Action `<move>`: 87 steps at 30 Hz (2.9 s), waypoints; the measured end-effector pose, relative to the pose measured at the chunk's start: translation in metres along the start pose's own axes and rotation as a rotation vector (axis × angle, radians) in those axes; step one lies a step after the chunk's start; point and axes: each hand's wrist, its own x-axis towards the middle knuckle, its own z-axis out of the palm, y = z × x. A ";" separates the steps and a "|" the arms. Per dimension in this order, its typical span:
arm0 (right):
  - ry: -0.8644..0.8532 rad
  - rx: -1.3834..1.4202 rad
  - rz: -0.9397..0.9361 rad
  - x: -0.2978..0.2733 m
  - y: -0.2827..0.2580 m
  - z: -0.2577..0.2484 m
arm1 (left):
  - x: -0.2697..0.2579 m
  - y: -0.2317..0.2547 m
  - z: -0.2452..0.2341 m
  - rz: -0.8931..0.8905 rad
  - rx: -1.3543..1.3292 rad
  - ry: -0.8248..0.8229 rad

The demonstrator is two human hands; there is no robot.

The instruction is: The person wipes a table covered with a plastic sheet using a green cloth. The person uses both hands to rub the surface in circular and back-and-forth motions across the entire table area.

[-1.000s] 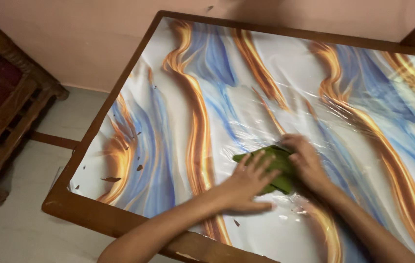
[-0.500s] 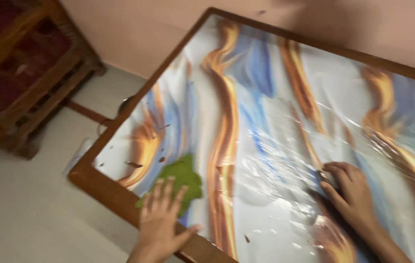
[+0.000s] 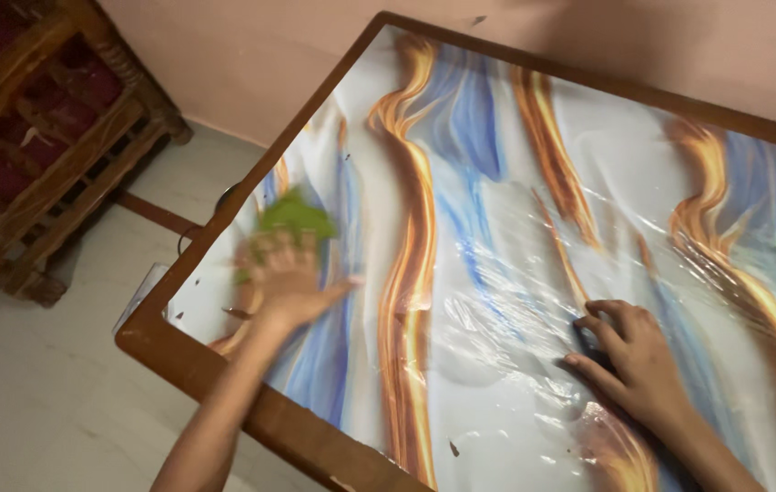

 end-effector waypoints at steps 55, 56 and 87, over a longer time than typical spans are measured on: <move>0.173 -0.459 0.541 -0.050 0.189 -0.046 | 0.229 0.507 -0.014 1.241 -0.025 0.131; 0.176 -0.464 0.540 -0.050 0.190 -0.046 | 0.225 0.508 -0.013 1.210 -0.090 0.153; 0.265 -0.440 0.476 -0.065 0.179 -0.033 | 0.137 0.260 -0.008 0.643 -0.027 0.138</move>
